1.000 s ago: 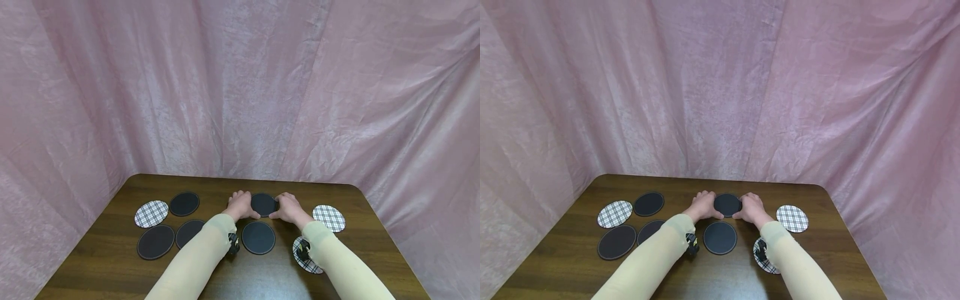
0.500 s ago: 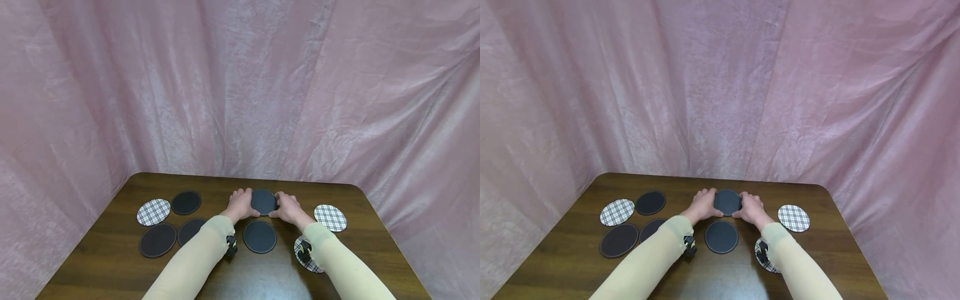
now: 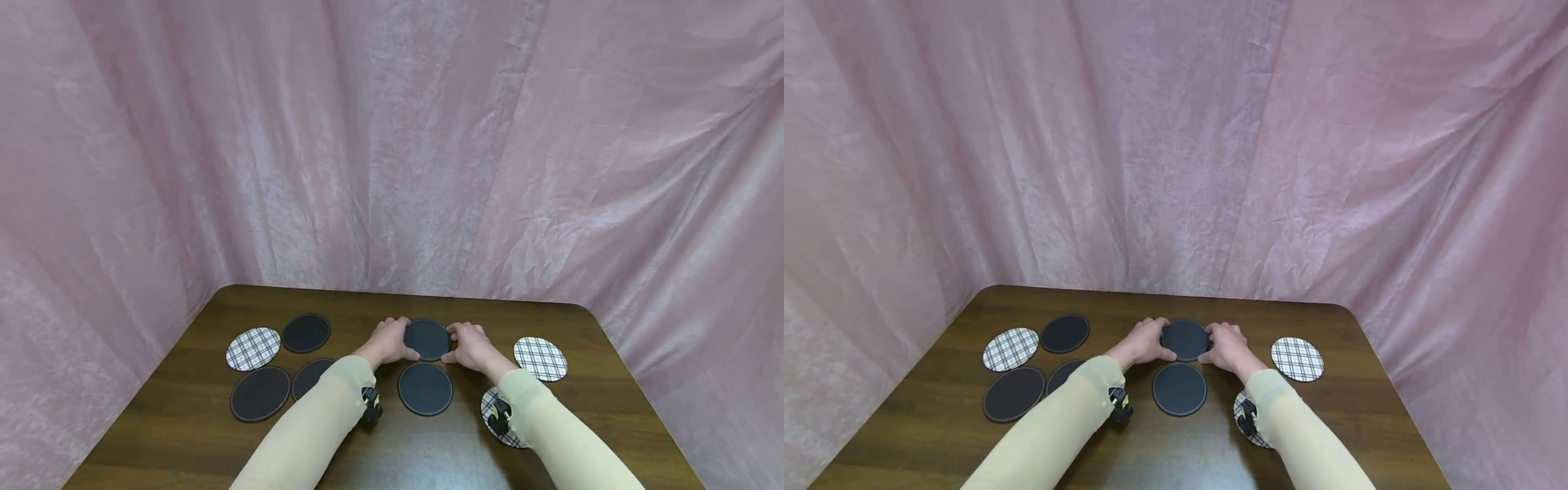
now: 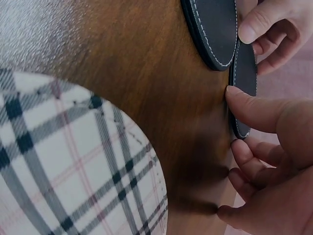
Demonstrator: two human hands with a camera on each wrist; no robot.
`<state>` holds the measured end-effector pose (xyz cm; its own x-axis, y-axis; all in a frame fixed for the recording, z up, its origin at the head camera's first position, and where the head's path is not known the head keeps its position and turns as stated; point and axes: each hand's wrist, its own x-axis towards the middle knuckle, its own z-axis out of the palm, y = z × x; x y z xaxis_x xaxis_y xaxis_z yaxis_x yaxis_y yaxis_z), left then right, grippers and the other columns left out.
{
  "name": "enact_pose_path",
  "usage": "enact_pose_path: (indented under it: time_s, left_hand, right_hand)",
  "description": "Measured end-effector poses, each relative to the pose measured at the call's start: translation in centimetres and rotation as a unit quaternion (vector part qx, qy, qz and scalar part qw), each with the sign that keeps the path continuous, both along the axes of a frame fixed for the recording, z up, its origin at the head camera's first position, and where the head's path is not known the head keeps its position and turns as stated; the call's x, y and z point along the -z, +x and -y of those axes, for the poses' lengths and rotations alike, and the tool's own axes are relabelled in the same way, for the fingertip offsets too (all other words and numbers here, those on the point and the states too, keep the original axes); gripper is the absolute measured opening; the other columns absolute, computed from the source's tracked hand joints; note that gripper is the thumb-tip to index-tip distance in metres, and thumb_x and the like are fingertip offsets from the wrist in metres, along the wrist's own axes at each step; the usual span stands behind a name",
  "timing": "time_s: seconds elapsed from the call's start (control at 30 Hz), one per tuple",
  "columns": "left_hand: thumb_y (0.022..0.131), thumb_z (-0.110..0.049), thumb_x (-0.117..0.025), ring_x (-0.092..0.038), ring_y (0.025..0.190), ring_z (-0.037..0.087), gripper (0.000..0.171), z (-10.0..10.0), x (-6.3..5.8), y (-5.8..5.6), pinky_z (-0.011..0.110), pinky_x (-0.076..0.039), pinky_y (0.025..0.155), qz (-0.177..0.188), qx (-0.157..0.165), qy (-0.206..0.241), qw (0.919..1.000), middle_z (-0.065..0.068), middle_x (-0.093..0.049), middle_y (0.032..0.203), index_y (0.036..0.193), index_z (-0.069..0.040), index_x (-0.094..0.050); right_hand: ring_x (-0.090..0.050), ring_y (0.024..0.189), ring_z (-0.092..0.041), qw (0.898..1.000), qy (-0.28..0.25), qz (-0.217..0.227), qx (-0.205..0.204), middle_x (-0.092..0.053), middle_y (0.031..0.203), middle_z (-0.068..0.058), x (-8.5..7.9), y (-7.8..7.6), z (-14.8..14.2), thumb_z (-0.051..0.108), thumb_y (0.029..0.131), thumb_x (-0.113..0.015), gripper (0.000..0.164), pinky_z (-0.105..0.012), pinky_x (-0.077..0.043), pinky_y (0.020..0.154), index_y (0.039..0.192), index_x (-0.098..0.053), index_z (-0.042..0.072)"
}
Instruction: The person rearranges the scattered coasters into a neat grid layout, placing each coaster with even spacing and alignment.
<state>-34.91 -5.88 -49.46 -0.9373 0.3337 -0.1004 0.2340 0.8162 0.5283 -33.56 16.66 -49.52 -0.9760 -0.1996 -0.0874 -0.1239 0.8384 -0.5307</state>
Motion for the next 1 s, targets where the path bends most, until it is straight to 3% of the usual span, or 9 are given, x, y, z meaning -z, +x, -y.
enact_pose_path:
  time_s: [0.4,1.0]
  left_hand:
    - [0.091,-0.033,-0.095,-0.054,0.136,0.041,0.078,0.73,-0.03,-0.28,0.049,-0.046,0.116,0.001,0.016,-0.013,0.9998,0.023,-0.061,0.143,0.151,0.002,-0.061]
    - [0.091,-0.030,-0.094,-0.055,0.132,0.037,0.079,0.94,0.01,0.04,0.049,-0.048,0.114,0.007,0.017,-0.012,0.9998,0.020,-0.062,0.139,0.155,0.000,-0.058]
  right_hand:
    - [-0.055,0.124,-0.042,0.999,0.010,-0.026,-0.036,-0.067,0.122,-0.019,-0.34,0.18,-0.12,0.016,0.088,-0.096,0.063,-0.057,-0.048,0.107,0.140,-0.070,-0.005]
    - [-0.056,0.124,-0.042,0.998,0.005,-0.040,-0.043,-0.067,0.125,-0.020,0.21,0.80,-0.39,0.015,0.091,-0.093,0.064,-0.059,-0.048,0.107,0.144,-0.065,-0.006]
